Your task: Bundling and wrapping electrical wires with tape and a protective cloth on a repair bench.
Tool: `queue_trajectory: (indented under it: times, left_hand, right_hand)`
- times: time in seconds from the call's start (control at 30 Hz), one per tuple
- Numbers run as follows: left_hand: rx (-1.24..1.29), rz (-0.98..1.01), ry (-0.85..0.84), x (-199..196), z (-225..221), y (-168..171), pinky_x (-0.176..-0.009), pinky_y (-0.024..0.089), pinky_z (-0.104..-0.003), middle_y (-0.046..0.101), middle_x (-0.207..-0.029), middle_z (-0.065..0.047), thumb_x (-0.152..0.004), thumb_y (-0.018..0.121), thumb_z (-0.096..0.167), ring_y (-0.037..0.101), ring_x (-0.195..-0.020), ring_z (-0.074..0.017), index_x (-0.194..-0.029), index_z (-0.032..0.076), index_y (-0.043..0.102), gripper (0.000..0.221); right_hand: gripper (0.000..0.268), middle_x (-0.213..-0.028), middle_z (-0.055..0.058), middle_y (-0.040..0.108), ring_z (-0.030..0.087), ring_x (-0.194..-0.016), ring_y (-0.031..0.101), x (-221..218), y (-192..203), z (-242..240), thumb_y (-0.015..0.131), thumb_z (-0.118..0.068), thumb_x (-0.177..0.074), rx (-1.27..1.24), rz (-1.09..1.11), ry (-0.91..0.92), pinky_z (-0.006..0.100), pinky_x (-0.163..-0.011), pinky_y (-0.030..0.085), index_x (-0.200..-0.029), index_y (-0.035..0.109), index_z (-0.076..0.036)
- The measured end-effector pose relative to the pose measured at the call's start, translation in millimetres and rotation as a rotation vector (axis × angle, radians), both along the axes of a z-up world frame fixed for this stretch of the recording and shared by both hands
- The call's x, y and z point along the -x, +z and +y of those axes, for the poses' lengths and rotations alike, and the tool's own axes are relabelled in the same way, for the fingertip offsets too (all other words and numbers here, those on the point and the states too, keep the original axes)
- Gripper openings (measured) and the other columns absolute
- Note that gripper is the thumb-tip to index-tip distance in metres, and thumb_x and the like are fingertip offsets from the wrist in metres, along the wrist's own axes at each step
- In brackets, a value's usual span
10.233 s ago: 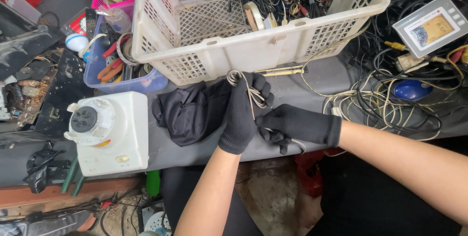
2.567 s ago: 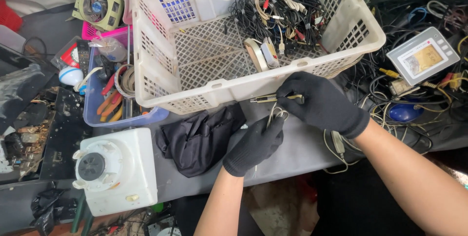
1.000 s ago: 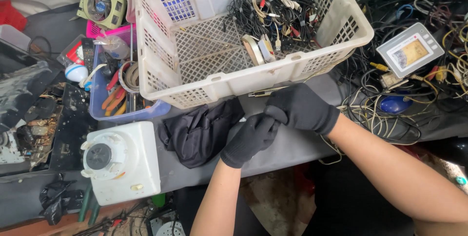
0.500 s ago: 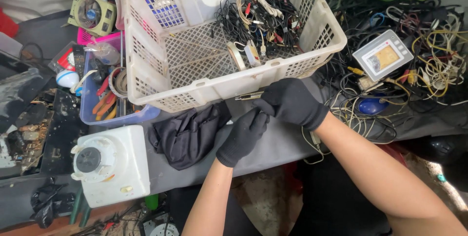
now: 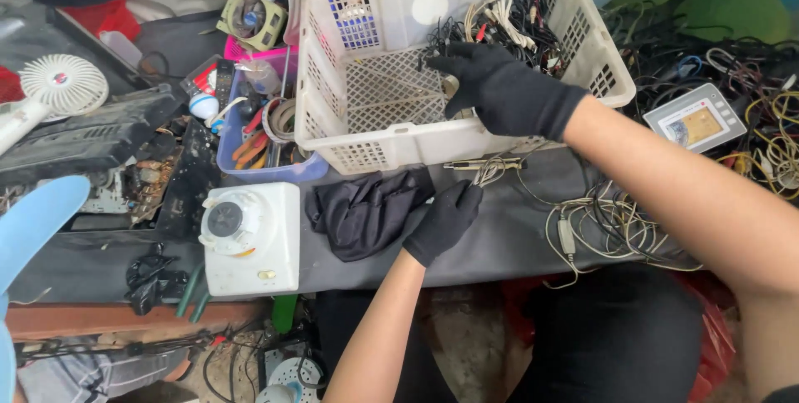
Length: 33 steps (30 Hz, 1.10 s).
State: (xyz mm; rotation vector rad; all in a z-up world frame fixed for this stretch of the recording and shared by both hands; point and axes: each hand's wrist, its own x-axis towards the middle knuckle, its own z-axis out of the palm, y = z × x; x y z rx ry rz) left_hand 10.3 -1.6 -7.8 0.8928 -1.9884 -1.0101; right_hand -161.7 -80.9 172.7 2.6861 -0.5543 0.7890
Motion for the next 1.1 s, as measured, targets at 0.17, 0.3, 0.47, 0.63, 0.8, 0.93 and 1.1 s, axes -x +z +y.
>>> queue_trajectory:
  times: [0.17, 0.3, 0.47, 0.63, 0.8, 0.93, 1.1]
  left_hand:
    - [0.266, -0.163, -0.006, 1, 2, 18, -0.064, 0.046, -0.032, 0.052, -0.072, -0.011, -0.101, 0.046, 0.014, 0.056, -0.076, -0.0187, -0.085, 0.009, 0.05, 0.017]
    - [0.4, -0.432, -0.052, 4, -13, -56, -0.065, 0.061, -0.034, 0.063, -0.083, -0.019, -0.103, 0.046, 0.022, 0.069, -0.091, -0.0327, -0.108, 0.004, 0.051, 0.019]
    - [0.249, -0.411, 0.042, 15, -17, -40, -0.068, 0.059, -0.035, 0.06, -0.079, -0.013, -0.101, 0.044, 0.029, 0.068, -0.088, -0.0287, -0.099, 0.008, 0.051, 0.023]
    - [0.61, -0.189, -0.015, 6, -1, -20, -0.063, 0.043, -0.04, 0.051, -0.082, -0.018, -0.082, 0.054, -0.008, 0.052, -0.069, -0.0344, -0.083, 0.004, 0.049, 0.013]
    - [-0.591, 0.258, 0.234, 33, -1, -60, -0.052, 0.042, -0.014, 0.041, -0.06, 0.004, -0.1, 0.05, 0.024, 0.053, -0.059, -0.0039, -0.075, 0.015, 0.048, 0.026]
    - [-0.423, 0.178, 0.243, 29, 10, -23, -0.055, 0.047, -0.019, 0.057, -0.06, 0.004, -0.1, 0.047, 0.026, 0.058, -0.064, -0.0053, -0.075, 0.016, 0.051, 0.027]
    - [-0.337, 0.269, 0.321, 28, 26, 19, -0.06, 0.051, -0.026, 0.056, -0.059, 0.0, -0.101, 0.043, 0.025, 0.057, -0.065, -0.0095, -0.076, 0.013, 0.049, 0.028]
  right_hand:
    - [0.02, -0.09, 0.022, 0.068, 0.04, -0.089, 0.068, 4, 9, -18, 0.058, -0.009, -0.062, -0.273, 0.22, -0.108, 0.049, -0.091, 0.05, -0.073, 0.075, -0.008]
    - [0.024, -0.075, 0.011, 0.074, 0.035, -0.088, 0.072, -1, 26, -13, 0.06, -0.034, -0.082, -0.713, 0.357, -0.574, 0.04, -0.082, 0.055, -0.096, 0.078, -0.025]
    - [0.022, -0.059, 0.0, 0.063, 0.026, -0.076, 0.071, -1, 46, 12, 0.059, -0.042, -0.086, -0.296, 0.438, -0.449, 0.035, -0.079, 0.054, -0.075, 0.068, -0.025]
    - [0.026, -0.055, 0.003, 0.056, 0.024, -0.055, 0.06, -12, 56, 48, 0.057, -0.004, -0.08, 0.296, 0.653, -0.239, 0.038, -0.063, 0.047, -0.057, 0.059, -0.016]
    - [0.021, -0.071, -0.003, 0.043, 0.022, -0.077, 0.056, 12, 32, 73, 0.053, -0.015, -0.098, 0.523, 0.467, -0.252, 0.041, -0.093, 0.049, -0.077, 0.051, -0.014]
    - [0.02, -0.06, 0.0, 0.046, 0.021, -0.06, 0.052, 20, 34, 108, 0.058, -0.02, -0.093, 0.286, 0.261, -0.119, 0.045, -0.078, 0.051, -0.074, 0.057, -0.014]
    - [0.016, -0.064, 0.001, 0.058, 0.022, -0.065, 0.061, 27, 7, 142, 0.067, -0.024, -0.09, 0.011, -0.145, -0.175, 0.048, -0.087, 0.049, -0.086, 0.072, -0.01]
